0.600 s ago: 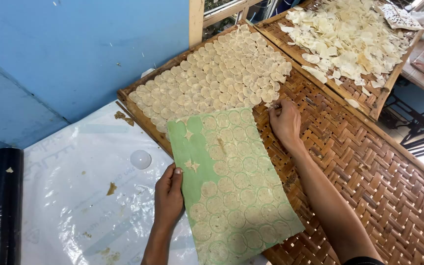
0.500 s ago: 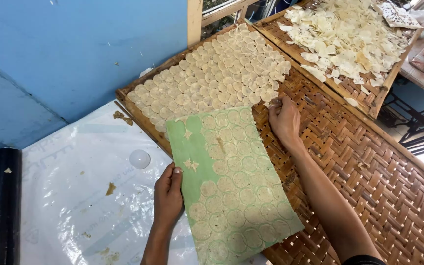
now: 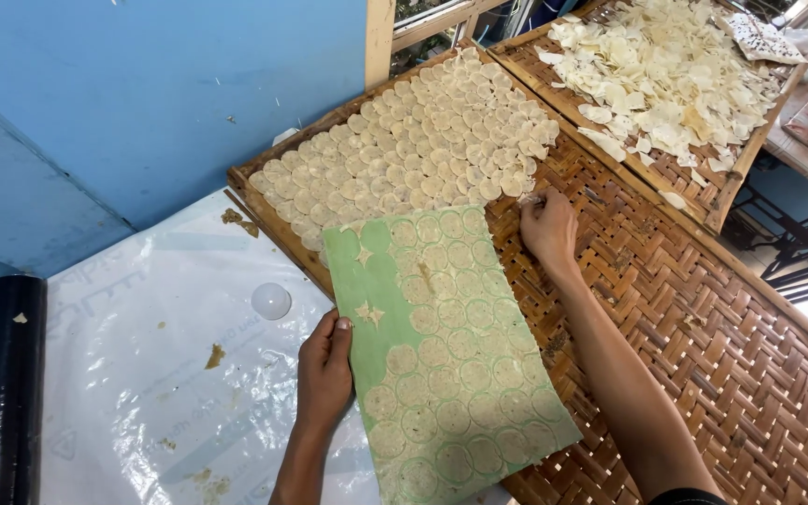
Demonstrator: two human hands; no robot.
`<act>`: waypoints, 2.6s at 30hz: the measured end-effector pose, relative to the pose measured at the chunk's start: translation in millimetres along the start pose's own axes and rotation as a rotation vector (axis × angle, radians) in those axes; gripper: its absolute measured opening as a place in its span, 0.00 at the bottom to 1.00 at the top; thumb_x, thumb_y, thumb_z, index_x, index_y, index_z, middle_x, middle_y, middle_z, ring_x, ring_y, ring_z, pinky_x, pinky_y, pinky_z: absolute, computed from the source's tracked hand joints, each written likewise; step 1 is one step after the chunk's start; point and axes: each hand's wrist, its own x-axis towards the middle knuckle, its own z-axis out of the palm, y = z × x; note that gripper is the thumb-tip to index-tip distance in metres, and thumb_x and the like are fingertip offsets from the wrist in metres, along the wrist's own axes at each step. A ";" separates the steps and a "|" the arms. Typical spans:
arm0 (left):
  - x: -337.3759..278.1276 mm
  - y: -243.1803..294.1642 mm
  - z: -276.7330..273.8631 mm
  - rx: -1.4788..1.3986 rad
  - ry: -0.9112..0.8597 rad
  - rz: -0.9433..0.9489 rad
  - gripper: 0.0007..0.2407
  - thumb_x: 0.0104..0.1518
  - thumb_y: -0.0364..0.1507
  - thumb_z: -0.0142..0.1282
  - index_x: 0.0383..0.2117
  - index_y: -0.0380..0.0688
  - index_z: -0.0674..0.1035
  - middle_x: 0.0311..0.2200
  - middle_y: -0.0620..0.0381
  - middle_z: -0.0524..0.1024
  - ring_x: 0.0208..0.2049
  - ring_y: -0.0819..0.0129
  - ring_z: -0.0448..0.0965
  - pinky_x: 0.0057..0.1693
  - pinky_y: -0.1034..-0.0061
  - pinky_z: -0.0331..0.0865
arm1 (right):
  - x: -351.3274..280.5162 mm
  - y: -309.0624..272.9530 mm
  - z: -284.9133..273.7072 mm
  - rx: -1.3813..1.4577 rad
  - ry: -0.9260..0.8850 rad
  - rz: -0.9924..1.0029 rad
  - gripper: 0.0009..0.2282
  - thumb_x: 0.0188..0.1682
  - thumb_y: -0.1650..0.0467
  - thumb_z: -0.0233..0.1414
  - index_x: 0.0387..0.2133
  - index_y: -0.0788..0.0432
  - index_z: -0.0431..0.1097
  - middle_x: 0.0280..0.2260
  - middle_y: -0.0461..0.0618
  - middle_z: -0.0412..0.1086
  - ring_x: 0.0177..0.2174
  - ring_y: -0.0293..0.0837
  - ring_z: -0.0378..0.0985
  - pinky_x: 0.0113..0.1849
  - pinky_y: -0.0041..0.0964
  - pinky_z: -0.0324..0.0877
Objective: Peeling small circular dough pieces from a green stencil sheet and placing them on a wooden tray for drying.
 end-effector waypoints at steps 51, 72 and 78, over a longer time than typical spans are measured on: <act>1.7 -4.1 -3.5 -0.118 -0.095 -0.010 0.13 0.65 0.30 0.50 0.51 0.37 0.79 0.28 0.48 0.83 0.25 0.66 0.80 0.37 0.69 0.77 | -172.5 -139.4 -16.1 -0.367 -0.222 -0.758 0.14 0.53 0.75 0.43 0.49 0.54 0.74 0.36 0.54 0.66 0.33 0.45 0.69 0.27 0.32 0.70; 5.3 -13.1 -3.3 -0.111 -0.097 -0.017 0.13 0.66 0.30 0.48 0.50 0.38 0.80 0.27 0.49 0.82 0.27 0.65 0.79 0.38 0.69 0.75 | -124.9 -128.7 -8.4 -0.141 -0.242 -0.604 0.13 0.52 0.71 0.50 0.48 0.57 0.75 0.36 0.54 0.67 0.36 0.48 0.74 0.33 0.39 0.73; 5.0 -12.9 -3.8 -0.104 -0.099 -0.006 0.13 0.66 0.31 0.46 0.50 0.38 0.80 0.26 0.48 0.82 0.27 0.64 0.78 0.38 0.69 0.75 | -108.0 -128.4 6.1 -0.049 -0.133 -0.644 0.13 0.50 0.73 0.51 0.49 0.62 0.73 0.37 0.58 0.66 0.36 0.55 0.74 0.32 0.47 0.73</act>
